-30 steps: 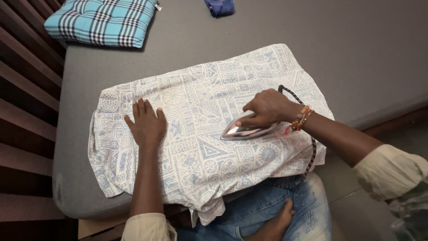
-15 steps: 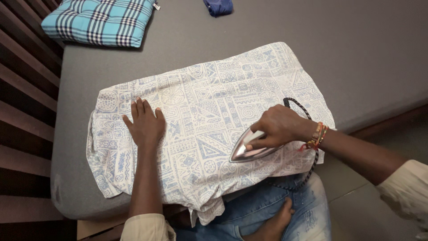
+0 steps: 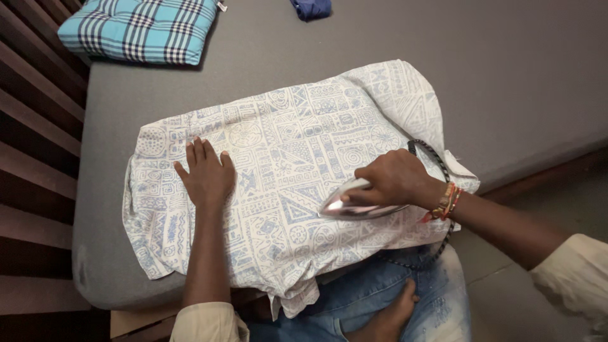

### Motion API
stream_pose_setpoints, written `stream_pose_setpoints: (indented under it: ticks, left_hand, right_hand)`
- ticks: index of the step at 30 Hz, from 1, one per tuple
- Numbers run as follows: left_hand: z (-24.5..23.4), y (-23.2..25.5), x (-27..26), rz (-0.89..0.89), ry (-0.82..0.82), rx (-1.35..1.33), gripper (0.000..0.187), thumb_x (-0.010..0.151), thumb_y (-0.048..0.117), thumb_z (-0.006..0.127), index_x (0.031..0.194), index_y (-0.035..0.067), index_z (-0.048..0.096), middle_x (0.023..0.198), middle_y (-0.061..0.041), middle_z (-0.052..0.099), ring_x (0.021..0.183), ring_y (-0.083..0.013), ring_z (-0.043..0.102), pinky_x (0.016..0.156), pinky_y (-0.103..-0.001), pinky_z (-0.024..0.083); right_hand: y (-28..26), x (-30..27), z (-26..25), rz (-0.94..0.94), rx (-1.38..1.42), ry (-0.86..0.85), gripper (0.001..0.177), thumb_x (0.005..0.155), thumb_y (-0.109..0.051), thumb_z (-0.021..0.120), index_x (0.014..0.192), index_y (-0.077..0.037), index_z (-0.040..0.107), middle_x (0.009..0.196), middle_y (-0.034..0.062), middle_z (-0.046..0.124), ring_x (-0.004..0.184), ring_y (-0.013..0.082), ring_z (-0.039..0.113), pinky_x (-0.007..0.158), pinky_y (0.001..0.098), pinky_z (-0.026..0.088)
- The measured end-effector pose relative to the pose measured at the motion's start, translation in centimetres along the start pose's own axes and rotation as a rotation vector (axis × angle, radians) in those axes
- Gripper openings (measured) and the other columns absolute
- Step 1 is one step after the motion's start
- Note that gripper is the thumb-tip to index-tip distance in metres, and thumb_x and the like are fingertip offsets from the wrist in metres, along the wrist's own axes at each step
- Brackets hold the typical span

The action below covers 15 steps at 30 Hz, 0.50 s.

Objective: The person irons a white patterned shirt laid out on a low table. They use an electric iron in their right hand to smooth the fabric while holding it in place with their left hand. The person is seated on the floor during the task.

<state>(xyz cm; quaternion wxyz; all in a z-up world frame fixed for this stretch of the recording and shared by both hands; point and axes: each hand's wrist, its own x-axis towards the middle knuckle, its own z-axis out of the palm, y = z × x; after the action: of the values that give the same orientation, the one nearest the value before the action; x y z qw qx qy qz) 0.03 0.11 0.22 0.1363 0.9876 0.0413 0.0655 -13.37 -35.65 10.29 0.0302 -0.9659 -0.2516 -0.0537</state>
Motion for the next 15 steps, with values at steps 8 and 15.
stream_pose_setpoints:
  ticks: [8, 15]
  left_hand:
    - [0.2, -0.1, 0.0, 0.003, 0.011, -0.006, 0.068, 0.101, 0.042, 0.032, 0.158, 0.006, 0.029, 0.169, -0.007, 0.020, 0.156, -0.0224, 0.011, 0.123, -0.057, 0.004]
    - [0.4, -0.3, 0.2, -0.001, -0.002, 0.017, 0.068, 0.102, 0.043, 0.031, 0.159, 0.007, 0.028, 0.169, -0.006, 0.019, 0.157, -0.0216, 0.010, 0.123, -0.057, 0.004]
  right_hand:
    - [0.9, 3.3, 0.9, 0.254, -0.084, 0.125, 0.065, 0.095, -0.069, 0.052, 0.073, -0.012, 0.076, 0.041, 0.0031, 0.057, 0.034, 0.0181, 0.055, 0.034, 0.0359, 0.037]
    - [3.6, 5.7, 0.9, 0.483, -0.102, 0.153, 0.073, 0.097, -0.070, 0.048, 0.075, -0.006, 0.075, 0.048, 0.0085, 0.061, 0.041, 0.0216, 0.060, 0.037, 0.0377, 0.043]
